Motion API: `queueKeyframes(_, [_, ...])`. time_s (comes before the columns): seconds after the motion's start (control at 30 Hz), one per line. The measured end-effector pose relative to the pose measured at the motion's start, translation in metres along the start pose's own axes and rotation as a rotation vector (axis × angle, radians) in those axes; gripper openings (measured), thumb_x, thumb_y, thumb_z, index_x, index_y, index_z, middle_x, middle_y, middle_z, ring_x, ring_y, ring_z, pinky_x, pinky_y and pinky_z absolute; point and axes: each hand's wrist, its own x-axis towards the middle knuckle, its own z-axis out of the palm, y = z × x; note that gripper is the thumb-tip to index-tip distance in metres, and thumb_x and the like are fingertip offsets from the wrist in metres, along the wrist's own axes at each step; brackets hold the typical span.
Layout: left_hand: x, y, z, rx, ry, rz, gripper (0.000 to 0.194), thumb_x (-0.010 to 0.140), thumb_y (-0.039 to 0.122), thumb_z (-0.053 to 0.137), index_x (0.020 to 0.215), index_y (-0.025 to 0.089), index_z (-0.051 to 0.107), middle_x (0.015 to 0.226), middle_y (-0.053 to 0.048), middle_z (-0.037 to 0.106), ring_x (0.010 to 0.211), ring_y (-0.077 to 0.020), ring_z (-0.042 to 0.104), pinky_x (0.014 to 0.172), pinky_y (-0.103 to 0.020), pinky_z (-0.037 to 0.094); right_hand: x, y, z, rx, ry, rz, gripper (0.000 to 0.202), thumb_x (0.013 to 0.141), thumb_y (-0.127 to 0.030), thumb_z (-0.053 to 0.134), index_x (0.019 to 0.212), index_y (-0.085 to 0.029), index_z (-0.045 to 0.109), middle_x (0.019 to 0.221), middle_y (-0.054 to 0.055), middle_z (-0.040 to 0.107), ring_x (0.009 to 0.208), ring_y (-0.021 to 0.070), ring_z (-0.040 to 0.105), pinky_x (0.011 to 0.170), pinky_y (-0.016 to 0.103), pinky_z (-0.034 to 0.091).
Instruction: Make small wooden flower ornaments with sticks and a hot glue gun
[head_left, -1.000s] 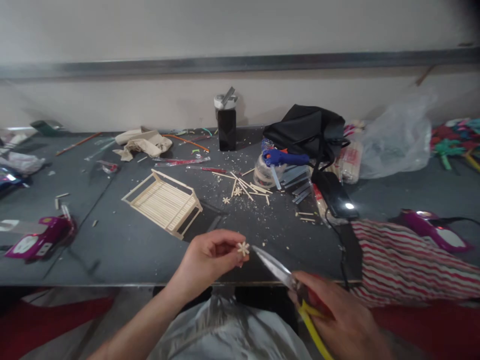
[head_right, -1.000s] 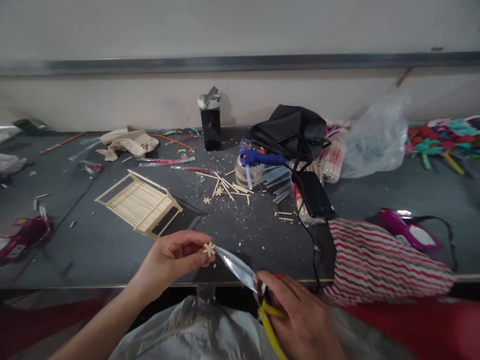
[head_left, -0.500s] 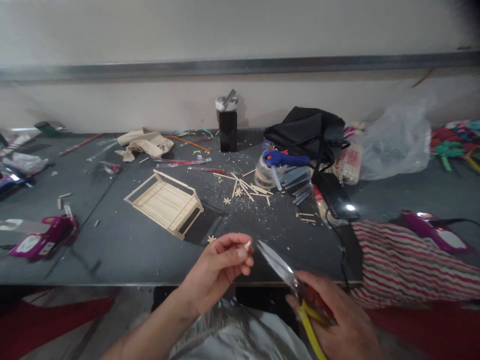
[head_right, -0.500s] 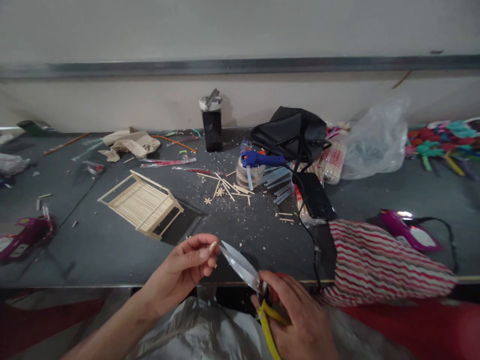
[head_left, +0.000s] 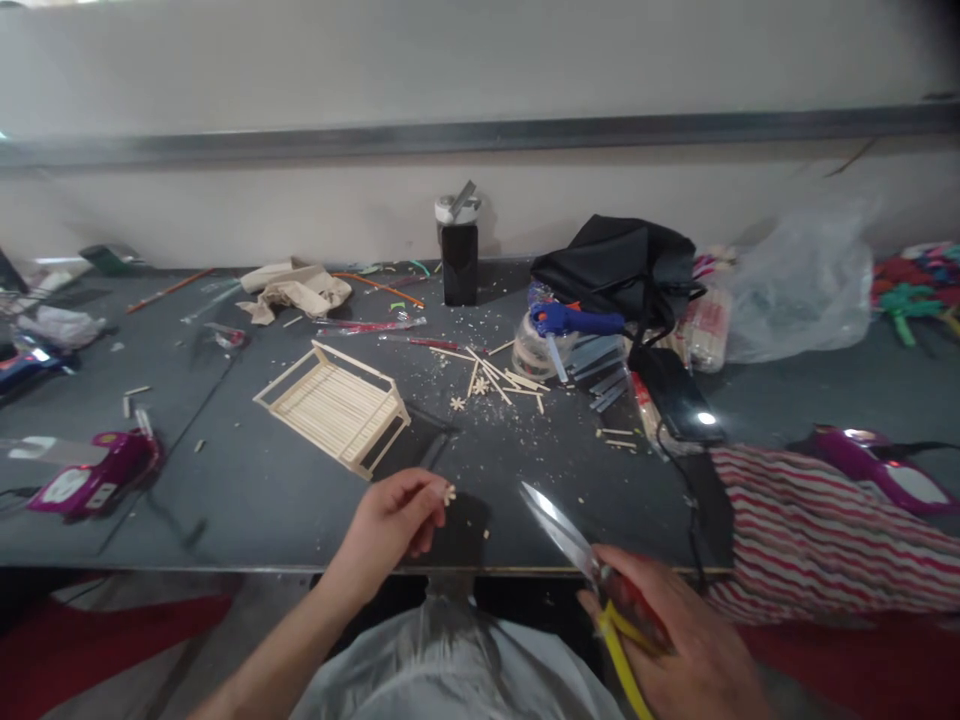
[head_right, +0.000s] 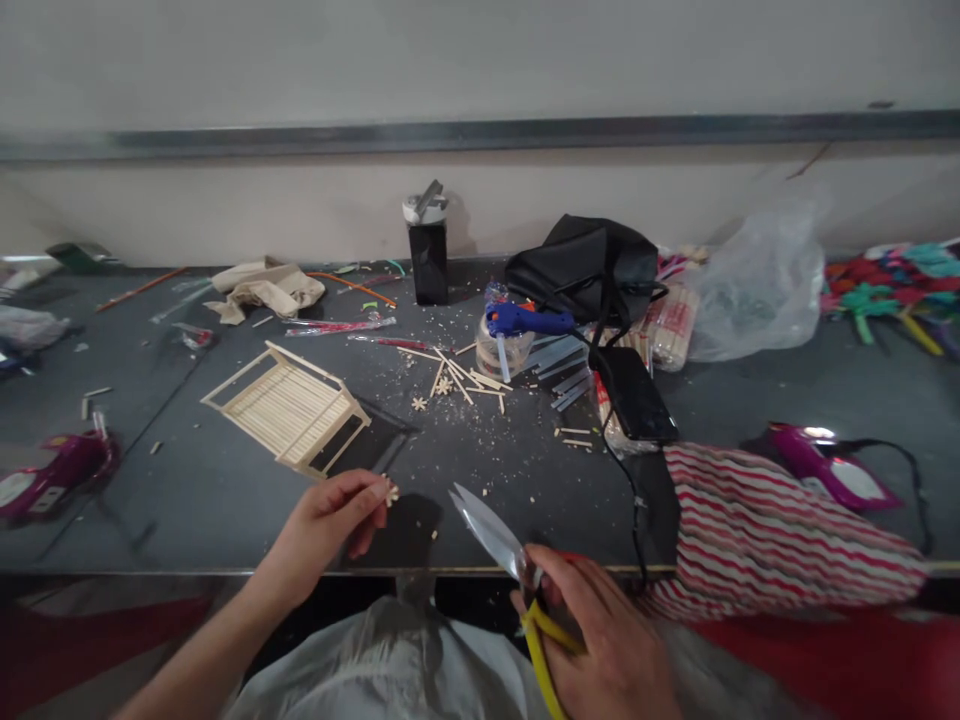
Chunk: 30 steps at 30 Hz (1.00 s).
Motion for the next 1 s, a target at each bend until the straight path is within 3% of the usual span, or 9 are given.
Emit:
queueKeyframes(0.13, [0.016,-0.012,-0.027,0.234,0.074,-0.010,0.028,0.076,0.043,0.065,0.079,0.015,0.063,0.058,0.005,0.057,0.036,-0.0062,0.045,0.034,-0.017,0.031,-0.001,0.004,0.003,0.001,0.019,0.030,0.023,0.092,-0.039,0.054,0.110,-0.026,0.059,0.086,0.001,0.074,0.071,0.0171,0.073,0.067,0.025,0.060])
queueKeyframes(0.23, [0.024,-0.016,-0.035,0.373,0.063,0.024,0.027,0.080,0.042,0.060,0.083,0.016,0.065,0.054,0.005,0.055,0.033,-0.0074,0.042,0.034,-0.019,0.028,-0.001,0.006,0.004,-0.005,0.015,0.029,0.023,0.092,-0.040,0.053,0.109,-0.026,0.060,0.085,0.001,0.075,0.070,0.0174,0.073,0.065,0.025,0.060])
queueKeyframes(0.3, [0.025,-0.015,-0.036,0.518,0.097,0.116,0.025,0.083,0.040,0.058,0.085,0.018,0.067,0.049,0.005,0.053,0.034,-0.0092,0.044,0.037,-0.020,0.030,-0.003,0.009,0.005,-0.017,0.011,0.021,0.024,0.091,-0.041,0.054,0.109,-0.026,0.060,0.087,0.001,0.075,0.071,0.0177,0.074,0.064,0.026,0.060])
queueKeyframes(0.4, [0.021,-0.006,-0.032,0.790,0.169,0.282,0.020,0.085,0.037,0.058,0.088,0.020,0.069,0.055,0.001,0.061,0.048,-0.0146,0.055,0.049,-0.024,0.039,-0.007,0.013,0.005,-0.030,-0.009,0.033,0.026,0.090,-0.040,0.056,0.112,-0.027,0.060,0.089,0.000,0.075,0.071,0.0172,0.074,0.064,0.025,0.061])
queueKeyframes(0.5, [0.024,0.007,-0.018,0.996,0.208,0.437,0.021,0.090,0.032,0.053,0.098,0.021,0.068,0.085,-0.007,0.072,0.076,-0.0217,0.067,0.068,-0.029,0.048,-0.008,0.015,0.005,-0.029,-0.001,0.053,0.027,0.090,-0.041,0.056,0.112,-0.026,0.059,0.089,0.001,0.075,0.071,0.0176,0.074,0.065,0.025,0.061])
queueKeyframes(0.6, [0.045,0.020,0.003,1.114,0.209,0.548,0.029,0.095,0.027,0.043,0.115,0.019,0.062,0.110,-0.013,0.066,0.096,-0.0245,0.066,0.081,-0.032,0.050,-0.005,0.013,0.006,-0.017,0.027,0.031,0.025,0.092,-0.042,0.054,0.111,-0.026,0.059,0.086,0.001,0.075,0.071,0.0179,0.074,0.066,0.026,0.061])
queueKeyframes(0.7, [0.078,0.026,0.020,1.152,0.221,0.482,0.031,0.094,0.023,0.043,0.119,0.015,0.058,0.119,-0.017,0.058,0.096,-0.0258,0.065,0.078,-0.033,0.050,-0.001,0.009,0.006,0.000,0.023,0.013,0.024,0.093,-0.042,0.053,0.110,-0.027,0.059,0.085,0.001,0.075,0.070,0.0174,0.074,0.064,0.025,0.061])
queueKeyframes(0.83, [0.111,0.027,0.024,1.094,0.200,0.440,0.021,0.089,0.012,0.044,0.094,0.011,0.065,0.104,-0.018,0.061,0.088,-0.0255,0.066,0.077,-0.035,0.050,-0.002,0.009,0.002,0.016,0.027,0.030,0.025,0.093,-0.043,0.053,0.111,-0.027,0.059,0.086,0.001,0.076,0.069,0.0173,0.074,0.062,0.024,0.061])
queueKeyframes(1.0, [0.105,0.032,0.018,0.890,0.152,0.437,0.019,0.088,0.015,0.047,0.082,0.013,0.064,0.086,-0.012,0.066,0.084,-0.0233,0.065,0.078,-0.033,0.051,-0.004,0.009,0.001,0.015,0.066,0.076,0.027,0.092,-0.047,0.054,0.110,-0.027,0.060,0.088,0.001,0.076,0.070,0.0177,0.074,0.064,0.024,0.061])
